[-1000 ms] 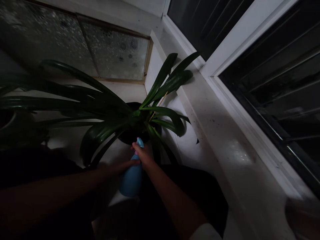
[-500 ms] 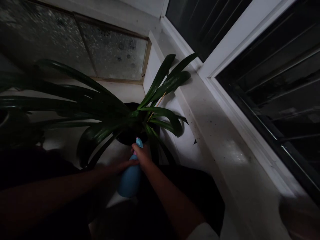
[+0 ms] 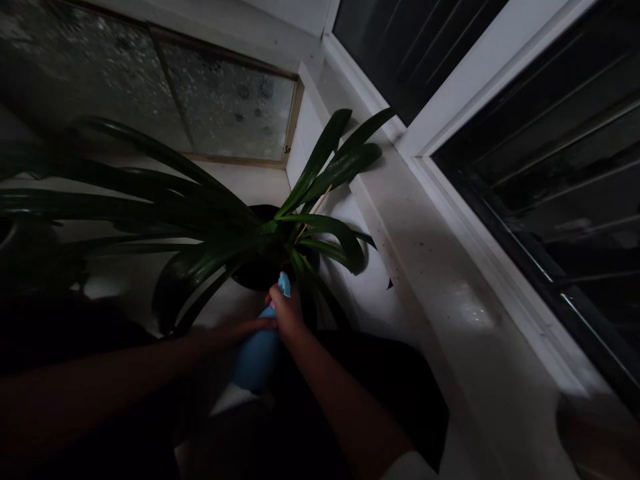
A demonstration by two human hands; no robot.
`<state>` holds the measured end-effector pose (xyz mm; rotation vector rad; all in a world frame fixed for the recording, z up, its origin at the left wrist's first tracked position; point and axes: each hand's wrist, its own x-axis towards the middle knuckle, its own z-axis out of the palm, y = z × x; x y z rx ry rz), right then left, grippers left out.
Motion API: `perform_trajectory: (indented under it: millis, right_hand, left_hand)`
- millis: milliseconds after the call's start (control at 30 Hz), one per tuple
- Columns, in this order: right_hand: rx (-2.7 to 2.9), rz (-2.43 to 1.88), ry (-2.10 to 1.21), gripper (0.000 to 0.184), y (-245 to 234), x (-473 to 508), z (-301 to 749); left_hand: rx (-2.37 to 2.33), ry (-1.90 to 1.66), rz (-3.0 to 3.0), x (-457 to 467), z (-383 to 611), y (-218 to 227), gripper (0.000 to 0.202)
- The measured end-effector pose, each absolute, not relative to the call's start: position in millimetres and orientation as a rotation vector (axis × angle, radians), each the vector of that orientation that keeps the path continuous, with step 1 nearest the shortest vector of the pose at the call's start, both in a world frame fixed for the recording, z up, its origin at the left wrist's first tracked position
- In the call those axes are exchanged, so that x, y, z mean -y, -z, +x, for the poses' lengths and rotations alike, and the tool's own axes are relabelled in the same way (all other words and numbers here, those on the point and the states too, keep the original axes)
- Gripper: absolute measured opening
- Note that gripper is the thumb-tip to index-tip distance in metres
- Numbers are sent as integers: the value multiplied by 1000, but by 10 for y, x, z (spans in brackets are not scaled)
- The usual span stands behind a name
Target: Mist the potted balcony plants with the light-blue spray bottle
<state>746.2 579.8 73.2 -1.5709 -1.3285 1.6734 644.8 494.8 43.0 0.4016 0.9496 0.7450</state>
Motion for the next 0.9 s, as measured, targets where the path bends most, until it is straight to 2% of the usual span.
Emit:
perform_trajectory:
  millis: [433, 733, 900]
  right_hand:
    - [1290, -1512, -1754, 19, -848, -5815, 7446]
    - [1342, -1534, -1700, 13, -738, -5810, 7462]
    - [1326, -1432, -1776, 26, -767, -5843, 7469]
  left_hand:
    - [-965, -904, 487, -5005, 6541, -245, 68]
    - [-978, -895, 450, -4969, 6532, -372, 64]
    - [-1054, -906, 406, -5039, 6574, -228, 67]
